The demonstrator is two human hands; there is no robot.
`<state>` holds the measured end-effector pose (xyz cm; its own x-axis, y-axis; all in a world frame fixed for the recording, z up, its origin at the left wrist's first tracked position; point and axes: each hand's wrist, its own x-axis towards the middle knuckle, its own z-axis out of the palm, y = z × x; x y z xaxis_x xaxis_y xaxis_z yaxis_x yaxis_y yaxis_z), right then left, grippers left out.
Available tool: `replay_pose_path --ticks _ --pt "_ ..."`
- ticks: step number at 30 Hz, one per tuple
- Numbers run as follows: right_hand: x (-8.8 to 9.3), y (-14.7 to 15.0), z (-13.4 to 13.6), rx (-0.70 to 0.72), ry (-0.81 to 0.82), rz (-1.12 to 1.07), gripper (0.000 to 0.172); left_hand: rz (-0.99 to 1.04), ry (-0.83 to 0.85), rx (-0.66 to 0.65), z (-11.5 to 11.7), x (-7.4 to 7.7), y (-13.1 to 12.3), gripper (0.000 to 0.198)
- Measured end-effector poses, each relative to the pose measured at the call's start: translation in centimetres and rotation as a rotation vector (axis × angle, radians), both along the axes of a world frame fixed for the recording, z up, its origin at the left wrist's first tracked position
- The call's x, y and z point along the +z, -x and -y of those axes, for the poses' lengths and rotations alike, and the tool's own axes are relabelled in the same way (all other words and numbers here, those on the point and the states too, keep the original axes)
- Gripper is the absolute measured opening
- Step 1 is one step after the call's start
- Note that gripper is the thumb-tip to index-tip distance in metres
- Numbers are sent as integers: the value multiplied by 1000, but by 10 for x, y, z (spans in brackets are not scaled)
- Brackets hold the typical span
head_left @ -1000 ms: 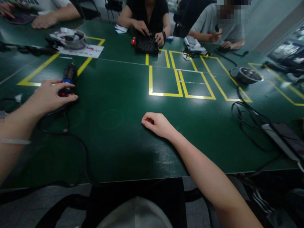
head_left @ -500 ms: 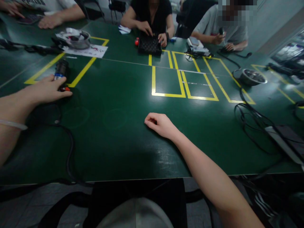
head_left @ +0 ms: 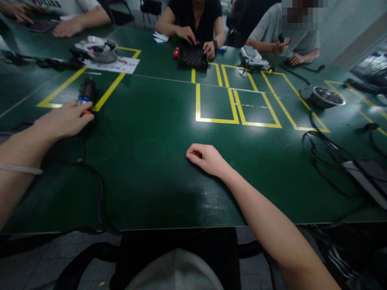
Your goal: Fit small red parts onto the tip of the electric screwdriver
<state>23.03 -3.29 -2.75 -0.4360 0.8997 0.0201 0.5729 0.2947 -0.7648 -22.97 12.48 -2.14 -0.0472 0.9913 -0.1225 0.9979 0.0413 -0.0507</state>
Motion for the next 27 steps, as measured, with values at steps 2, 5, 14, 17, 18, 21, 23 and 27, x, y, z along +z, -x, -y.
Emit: replay_pose_path --ticks 2,5,14,17,18,21,23,27 --pt "0 0 0 -2 4 -6 12 2 -30 -31 16 2 -20 63" --pt "-1 0 0 -6 11 -22 12 68 -54 -117 46 6 -57 63" --pt "-4 -1 -1 -9 38 -51 13 384 -123 -328 130 1 -178 65" --pt "-5 -2 -1 -7 36 -80 13 533 -128 -378 147 -5 -213 64" --pt "-6 -2 -1 -9 34 -101 13 579 -128 -393 151 -7 -223 62" --pt "-8 -4 -2 -13 45 -183 15 689 -124 -448 158 -11 -248 53" --pt "-8 -5 -3 -16 56 -228 19 724 -117 -470 158 -12 -259 49" --pt "-7 -5 -3 -28 53 -284 23 717 -127 -505 158 -9 -265 44"
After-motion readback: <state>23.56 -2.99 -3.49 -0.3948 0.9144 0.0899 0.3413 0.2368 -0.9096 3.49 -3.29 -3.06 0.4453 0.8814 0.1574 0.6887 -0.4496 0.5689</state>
